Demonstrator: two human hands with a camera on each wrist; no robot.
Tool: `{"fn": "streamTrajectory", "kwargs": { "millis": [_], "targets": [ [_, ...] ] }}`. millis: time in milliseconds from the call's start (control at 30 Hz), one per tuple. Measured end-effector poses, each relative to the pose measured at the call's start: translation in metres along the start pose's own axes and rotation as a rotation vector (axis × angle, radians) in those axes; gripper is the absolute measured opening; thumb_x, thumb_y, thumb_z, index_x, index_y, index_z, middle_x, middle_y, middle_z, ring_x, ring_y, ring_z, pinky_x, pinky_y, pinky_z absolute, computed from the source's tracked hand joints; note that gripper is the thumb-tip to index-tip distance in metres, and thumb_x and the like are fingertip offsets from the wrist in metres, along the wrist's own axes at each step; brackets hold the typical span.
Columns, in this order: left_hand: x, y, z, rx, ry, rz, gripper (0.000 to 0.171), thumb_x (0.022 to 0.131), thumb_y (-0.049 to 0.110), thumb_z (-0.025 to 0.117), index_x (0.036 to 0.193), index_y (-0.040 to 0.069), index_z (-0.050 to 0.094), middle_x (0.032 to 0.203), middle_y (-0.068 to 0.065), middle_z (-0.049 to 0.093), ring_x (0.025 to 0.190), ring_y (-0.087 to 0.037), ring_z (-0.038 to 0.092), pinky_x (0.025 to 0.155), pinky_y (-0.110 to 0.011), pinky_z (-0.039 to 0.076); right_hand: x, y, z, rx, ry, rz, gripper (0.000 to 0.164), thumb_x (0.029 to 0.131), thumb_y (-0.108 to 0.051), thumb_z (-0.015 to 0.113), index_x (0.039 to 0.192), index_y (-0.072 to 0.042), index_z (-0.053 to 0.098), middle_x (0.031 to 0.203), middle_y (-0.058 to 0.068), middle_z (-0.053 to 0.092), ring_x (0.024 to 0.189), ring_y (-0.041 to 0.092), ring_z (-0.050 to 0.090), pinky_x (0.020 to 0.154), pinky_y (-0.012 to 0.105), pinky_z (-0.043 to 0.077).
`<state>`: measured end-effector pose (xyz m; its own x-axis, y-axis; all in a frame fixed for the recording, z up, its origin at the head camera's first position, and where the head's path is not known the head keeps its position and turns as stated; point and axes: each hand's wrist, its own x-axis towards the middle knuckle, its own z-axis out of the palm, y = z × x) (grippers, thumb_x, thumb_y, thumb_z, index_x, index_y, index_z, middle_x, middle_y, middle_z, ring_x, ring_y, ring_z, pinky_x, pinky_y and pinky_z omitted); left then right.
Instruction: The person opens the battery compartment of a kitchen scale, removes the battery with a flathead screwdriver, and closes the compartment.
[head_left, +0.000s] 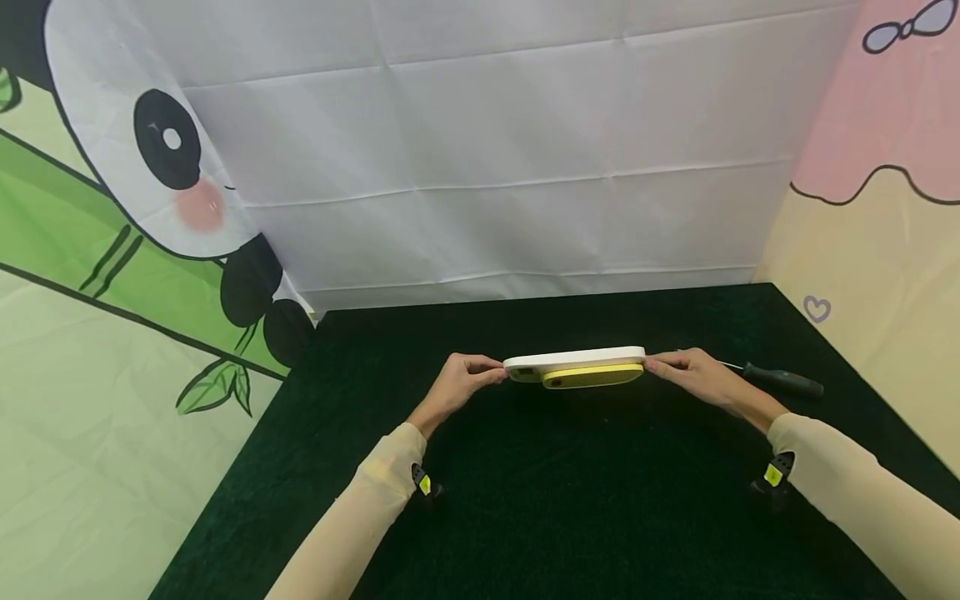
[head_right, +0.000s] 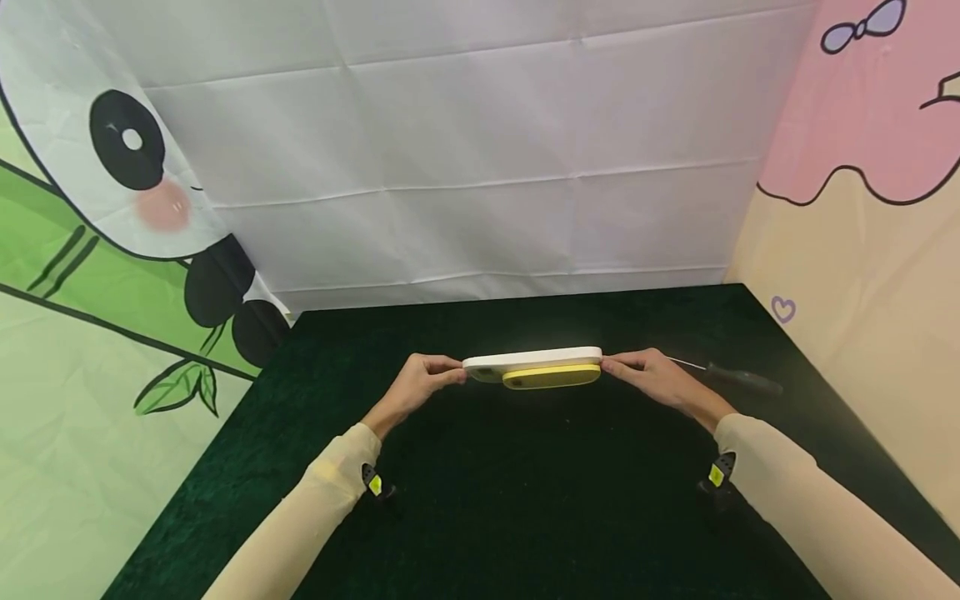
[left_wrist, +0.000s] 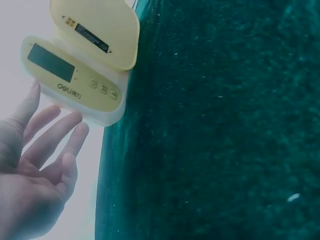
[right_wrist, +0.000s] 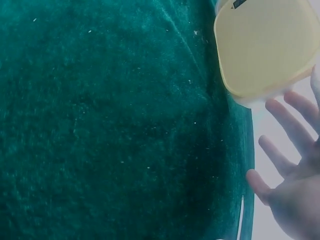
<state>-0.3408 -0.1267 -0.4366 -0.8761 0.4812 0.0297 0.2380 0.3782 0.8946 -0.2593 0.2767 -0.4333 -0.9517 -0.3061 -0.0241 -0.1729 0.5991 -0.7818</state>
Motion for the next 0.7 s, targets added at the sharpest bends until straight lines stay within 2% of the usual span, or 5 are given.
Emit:
{"fn": "streamTrajectory", "kwargs": {
  "millis": [200, 300, 467, 567, 700],
  "targets": [
    [0.000, -0.005, 0.008, 0.001, 0.081, 0.020, 0.020, 0.093, 0.027, 0.068, 0.108, 0.015, 0.072, 0.112, -0.005, 0.071, 0.099, -0.017, 0.068, 0.093, -0.047, 0.052, 0.000, 0.004, 0.004, 0.003, 0.036, 0.027, 0.053, 0.100, -0.040, 0.054, 0.143, -0.008, 0.050, 0.145, 0.024, 0.047, 0.129, 0.043, 0.042, 0.099, 0.063, 0.039],
    [0.000, -0.006, 0.013, 0.025, 0.136, 0.021, 0.018, 0.094, 0.031, 0.066, 0.107, 0.020, 0.070, 0.111, -0.001, 0.071, 0.098, -0.016, 0.068, 0.091, -0.045, 0.053, 0.001, 0.006, 0.008, 0.016, 0.061, 0.030, 0.056, 0.097, -0.040, 0.059, 0.144, -0.010, 0.049, 0.148, 0.024, 0.043, 0.130, 0.043, 0.040, 0.098, 0.062, 0.039],
    [0.000, -0.005, 0.019, 0.040, 0.209, 0.041, 0.017, 0.095, 0.036, 0.064, 0.106, 0.024, 0.069, 0.105, -0.001, 0.073, 0.097, -0.015, 0.069, 0.088, -0.044, 0.052, 0.004, 0.008, 0.018, 0.056, 0.148, 0.048, 0.055, 0.096, -0.042, 0.060, 0.140, -0.010, 0.054, 0.147, 0.023, 0.046, 0.130, 0.042, 0.043, 0.099, 0.060, 0.040],
    [0.000, -0.002, 0.021, 0.038, 0.224, 0.047, 0.018, 0.095, 0.037, 0.064, 0.106, 0.023, 0.069, 0.106, -0.003, 0.072, 0.096, -0.015, 0.069, 0.088, -0.044, 0.052, 0.005, 0.007, 0.020, 0.072, 0.182, 0.058, 0.053, 0.096, -0.043, 0.060, 0.138, -0.009, 0.056, 0.146, 0.022, 0.048, 0.130, 0.042, 0.044, 0.100, 0.061, 0.039],
    [0.002, 0.002, 0.020, 0.024, 0.221, 0.047, 0.020, 0.095, 0.036, 0.064, 0.105, 0.020, 0.069, 0.108, -0.006, 0.071, 0.094, -0.015, 0.070, 0.090, -0.045, 0.053, 0.005, 0.005, 0.021, 0.081, 0.182, 0.075, 0.055, 0.096, -0.045, 0.058, 0.137, -0.009, 0.057, 0.145, 0.023, 0.048, 0.131, 0.044, 0.043, 0.101, 0.064, 0.038]
  ]
}}
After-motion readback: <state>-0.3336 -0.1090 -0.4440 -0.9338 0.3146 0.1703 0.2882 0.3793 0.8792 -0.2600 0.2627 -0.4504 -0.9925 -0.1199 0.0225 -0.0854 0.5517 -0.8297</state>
